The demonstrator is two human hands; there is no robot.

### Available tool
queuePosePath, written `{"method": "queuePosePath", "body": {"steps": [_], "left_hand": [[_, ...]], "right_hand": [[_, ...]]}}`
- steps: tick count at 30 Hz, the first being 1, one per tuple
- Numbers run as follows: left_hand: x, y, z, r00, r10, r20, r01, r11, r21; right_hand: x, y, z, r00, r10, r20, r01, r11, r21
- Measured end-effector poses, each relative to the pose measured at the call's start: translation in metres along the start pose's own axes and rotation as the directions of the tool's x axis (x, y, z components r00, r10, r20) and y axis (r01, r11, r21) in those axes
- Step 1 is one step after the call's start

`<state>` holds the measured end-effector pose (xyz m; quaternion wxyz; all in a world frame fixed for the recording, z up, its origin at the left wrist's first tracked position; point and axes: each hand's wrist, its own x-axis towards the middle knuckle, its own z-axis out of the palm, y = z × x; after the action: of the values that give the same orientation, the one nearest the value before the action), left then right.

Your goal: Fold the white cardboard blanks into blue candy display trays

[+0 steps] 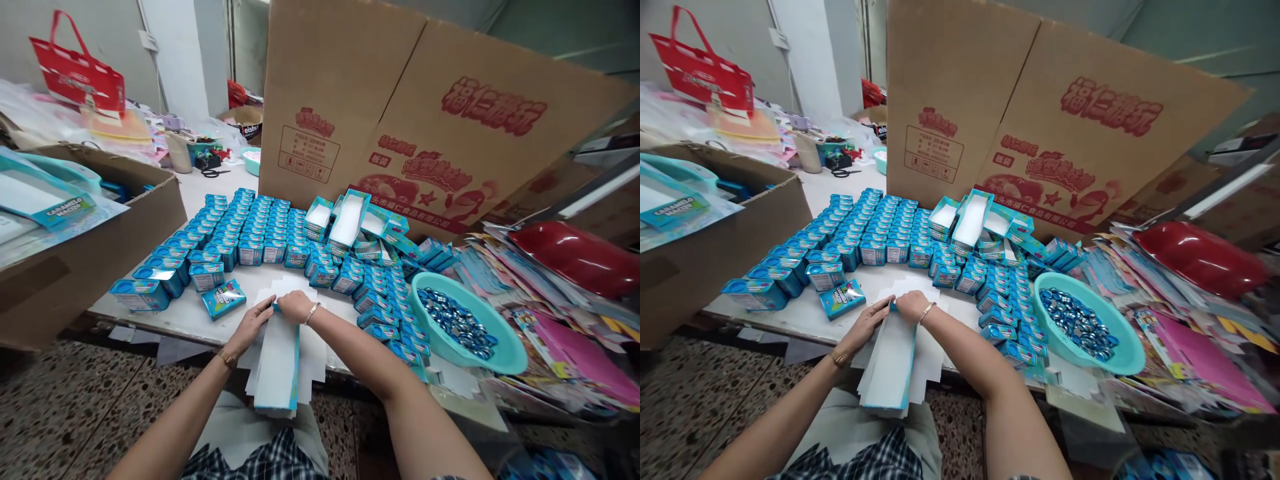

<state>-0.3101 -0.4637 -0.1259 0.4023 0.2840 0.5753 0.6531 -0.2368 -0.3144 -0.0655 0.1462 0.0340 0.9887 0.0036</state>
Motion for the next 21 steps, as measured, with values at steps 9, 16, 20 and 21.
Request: {"method": "queuePosePath", "body": {"steps": [9, 16, 20, 21], "left_hand": [[0.003, 0.020, -0.006, 0.999, -0.014, 0.030, -0.001, 0.906, 0.424], [-0.021, 0.031, -0.015, 0.944, -0.086, 0.319, -0.302, 0.169, 0.938], [-0.026, 0.020, 0.005, 0.945, -0.039, 0.325, -0.327, -0.048, 0.944], [-0.026, 0.019, 0.007, 0.946, -0.025, 0.324, -0.325, -0.049, 0.945]], "right_hand": [[-0.023, -0.008, 0.019, 0.984, 0.178, -0.031, -0.176, 0.983, 0.061], [-0.080, 0.009, 0.039, 0.924, 0.383, -0.012, -0.359, 0.876, 0.322], [-0.086, 0.033, 0.019, 0.927, 0.344, -0.149, -0.210, 0.804, 0.556], [-0.080, 0.034, 0.013, 0.919, 0.327, -0.221, -0.167, 0.830, 0.533]]}}
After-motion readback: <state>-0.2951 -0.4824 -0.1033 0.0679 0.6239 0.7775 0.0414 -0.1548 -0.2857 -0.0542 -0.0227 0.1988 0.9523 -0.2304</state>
